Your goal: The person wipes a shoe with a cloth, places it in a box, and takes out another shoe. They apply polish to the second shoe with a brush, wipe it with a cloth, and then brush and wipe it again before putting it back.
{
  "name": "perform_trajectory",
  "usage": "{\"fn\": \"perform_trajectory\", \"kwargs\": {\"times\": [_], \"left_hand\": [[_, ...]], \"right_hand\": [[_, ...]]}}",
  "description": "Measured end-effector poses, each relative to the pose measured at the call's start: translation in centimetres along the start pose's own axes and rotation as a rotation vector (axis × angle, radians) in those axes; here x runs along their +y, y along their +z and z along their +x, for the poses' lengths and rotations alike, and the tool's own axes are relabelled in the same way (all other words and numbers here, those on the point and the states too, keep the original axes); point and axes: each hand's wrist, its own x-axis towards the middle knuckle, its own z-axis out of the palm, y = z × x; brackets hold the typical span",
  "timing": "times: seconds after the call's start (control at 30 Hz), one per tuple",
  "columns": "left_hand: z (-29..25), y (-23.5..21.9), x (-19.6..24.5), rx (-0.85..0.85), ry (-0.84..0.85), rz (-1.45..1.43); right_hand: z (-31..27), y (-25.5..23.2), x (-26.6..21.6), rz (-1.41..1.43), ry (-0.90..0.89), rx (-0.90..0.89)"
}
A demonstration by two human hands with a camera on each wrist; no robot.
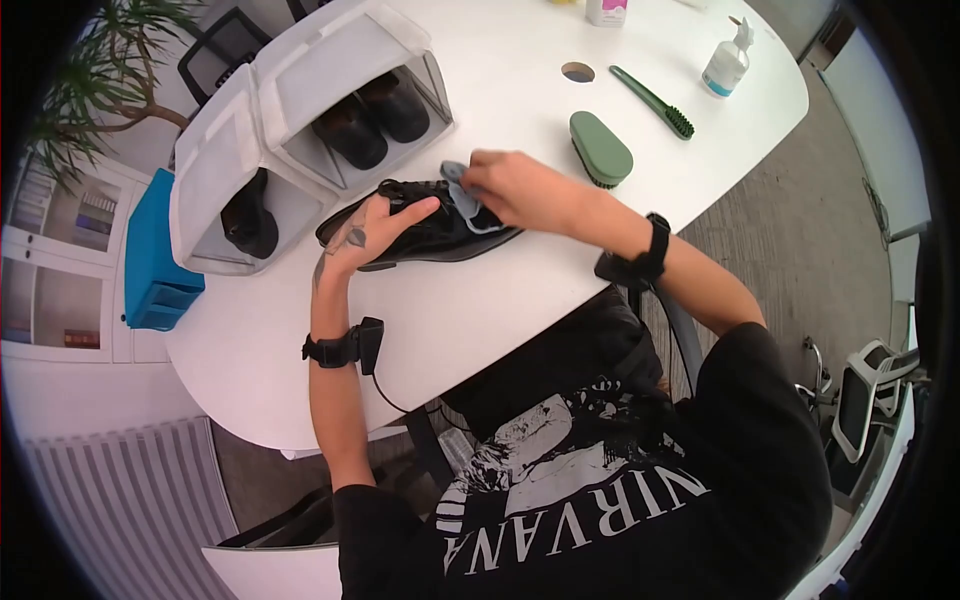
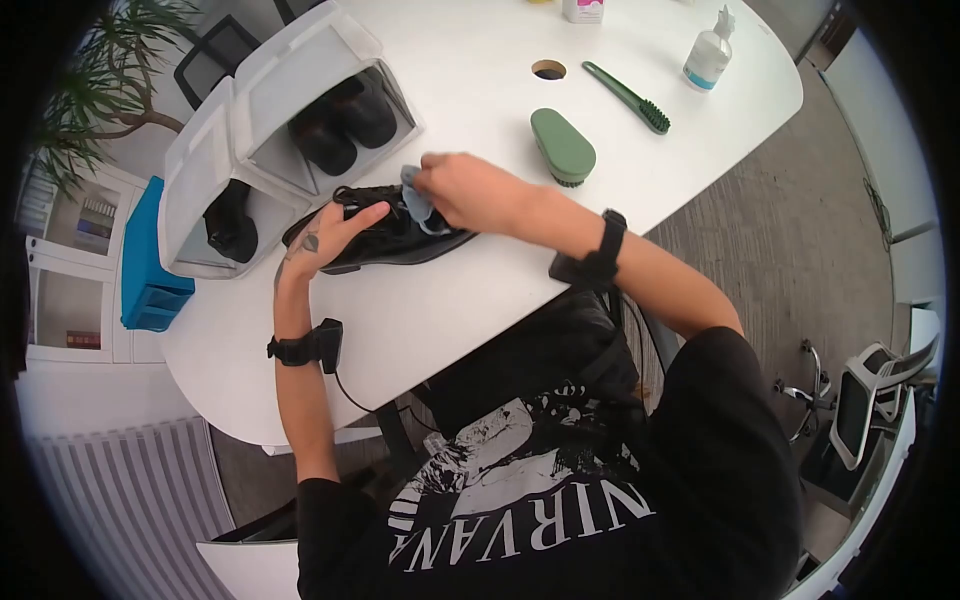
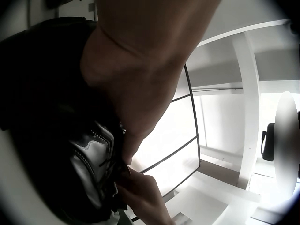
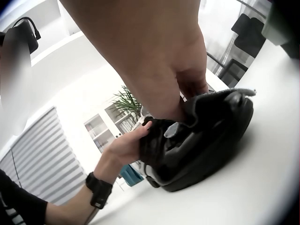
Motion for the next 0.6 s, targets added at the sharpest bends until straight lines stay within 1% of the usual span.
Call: {"fn": "perform_trajectory", "kwargs": {"times": [0.03, 0.07, 0.1, 0.17, 0.2, 0.3, 0.33, 0.37, 0.4, 0.43, 0.5, 0.53, 0.6], "left_hand": [[1.1, 0.3, -1.6, 0.011, -0.010, 0.056], [1.1, 0.3, -1.9, 0.027, -0.007, 0.062], [0.9, 0.3, -1.9, 0.042, -0.004, 0.067], [0.2, 0.5, -0.8, 0.078, 0.053, -0.010], [1.1, 0.4, -1.9, 0.088, 0.026, 0.089], [0.2, 0.7, -1.0, 0.101, 0.098, -0.044], [0.4, 0.5, -1.2, 0.076, 0.062, -0.006], [0.9, 0.4, -1.5, 0.054, 0.029, 0.031], [1.1, 0.3, -1.7, 0.029, -0.008, 0.065], [1.1, 0.3, -2.1, 0.019, 0.000, 0.043], [0.9, 0.1, -1.4, 0.001, 0.026, 0.001], [0.9, -0.1, -1.1, 0.001, -0.001, 0.060], [0.8, -0.4, -0.7, 0.001, -0.067, 0.175]], "right_hand": [[-0.2, 0.1, -0.4, 0.005, -0.032, -0.018], [-0.8, -0.8, -1.7, -0.004, 0.005, -0.072], [-1.1, -1.3, -1.8, 0.047, 0.007, -0.114], [-1.8, -2.2, -1.6, 0.145, 0.021, -0.188], [-1.7, -2.6, -1.4, 0.102, 0.011, -0.164], [-0.6, -2.1, -0.1, -0.082, 0.100, -0.014], [-0.8, -1.8, -0.5, -0.023, 0.064, -0.051], [-1.0, -1.6, -1.3, 0.124, -0.045, -0.103], [-1.3, -1.7, -2.1, 0.162, -0.056, -0.184], [-1.5, -1.9, -2.7, 0.202, -0.062, -0.266], [-1.3, -2.0, -2.2, 0.423, 0.081, -0.086], [-1.1, -2.1, -1.8, 0.534, 0.152, 0.006], [-0.9, -2.5, -1.4, 0.670, 0.412, 0.003]]}}
